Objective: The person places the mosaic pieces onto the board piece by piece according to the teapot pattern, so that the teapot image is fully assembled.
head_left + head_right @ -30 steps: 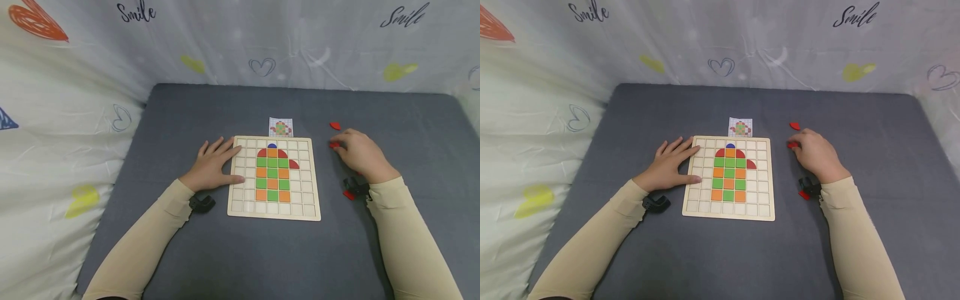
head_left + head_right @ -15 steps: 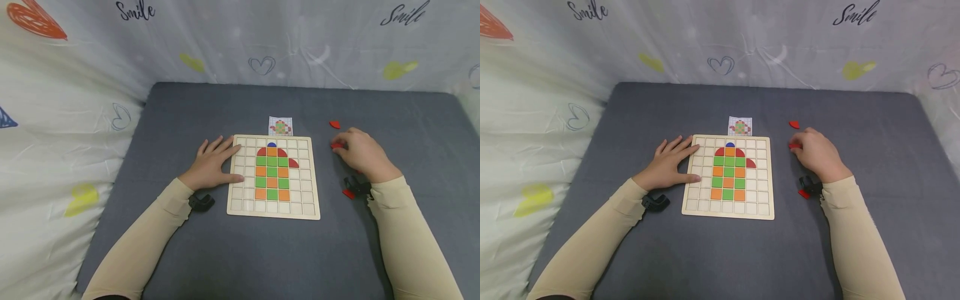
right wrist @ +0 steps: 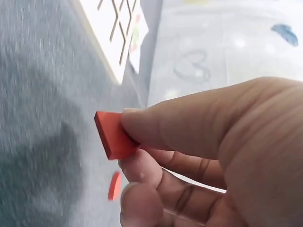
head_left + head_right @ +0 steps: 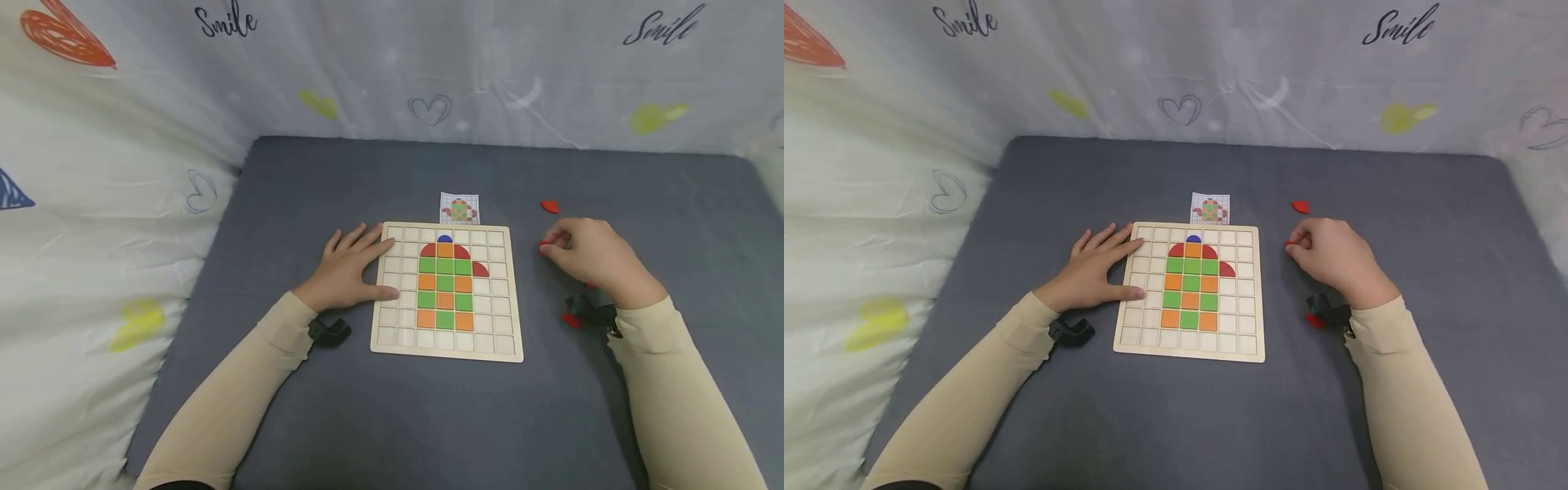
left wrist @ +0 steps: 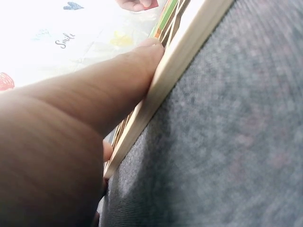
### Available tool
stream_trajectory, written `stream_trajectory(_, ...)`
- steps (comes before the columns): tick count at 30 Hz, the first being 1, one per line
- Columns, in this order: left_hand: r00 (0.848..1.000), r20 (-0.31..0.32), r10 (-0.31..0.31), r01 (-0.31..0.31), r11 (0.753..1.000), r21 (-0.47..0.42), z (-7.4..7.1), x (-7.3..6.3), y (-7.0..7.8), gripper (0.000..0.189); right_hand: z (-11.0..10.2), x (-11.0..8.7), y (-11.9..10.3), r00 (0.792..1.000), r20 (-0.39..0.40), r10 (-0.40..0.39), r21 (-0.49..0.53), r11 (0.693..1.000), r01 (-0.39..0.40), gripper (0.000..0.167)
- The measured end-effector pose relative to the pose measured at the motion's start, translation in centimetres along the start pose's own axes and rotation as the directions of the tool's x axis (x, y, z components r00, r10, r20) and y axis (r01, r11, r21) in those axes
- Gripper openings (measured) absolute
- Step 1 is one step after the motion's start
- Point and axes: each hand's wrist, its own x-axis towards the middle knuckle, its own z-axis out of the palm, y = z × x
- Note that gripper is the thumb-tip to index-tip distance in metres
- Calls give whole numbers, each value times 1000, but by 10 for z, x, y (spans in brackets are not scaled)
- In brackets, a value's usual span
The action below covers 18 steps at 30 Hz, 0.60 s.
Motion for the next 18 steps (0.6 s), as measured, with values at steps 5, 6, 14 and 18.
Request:
stream_trajectory(5, 1000, 6, -2, 2, 1000, -5, -1, -2, 1, 102, 8, -2, -13, 999, 30, -32, 18, 999, 31, 16)
stream_trajectory(6, 1000, 9, 0, 0, 1000, -6, 0, -2, 1, 102, 10, -2, -15, 999, 37, -37, 24, 999, 36, 17)
stream_trajectory(14, 1000, 8, -2, 2, 1000, -2, -1, -3, 1, 103, 18, -9, -34, 996, 69, -59, 100, 994, 52, 18)
stream_trajectory(18, 1000, 5, 1, -1, 1000, -8, -3, -4, 2, 103, 21, -14, -42, 992, 98, -79, 144, 987, 64, 14)
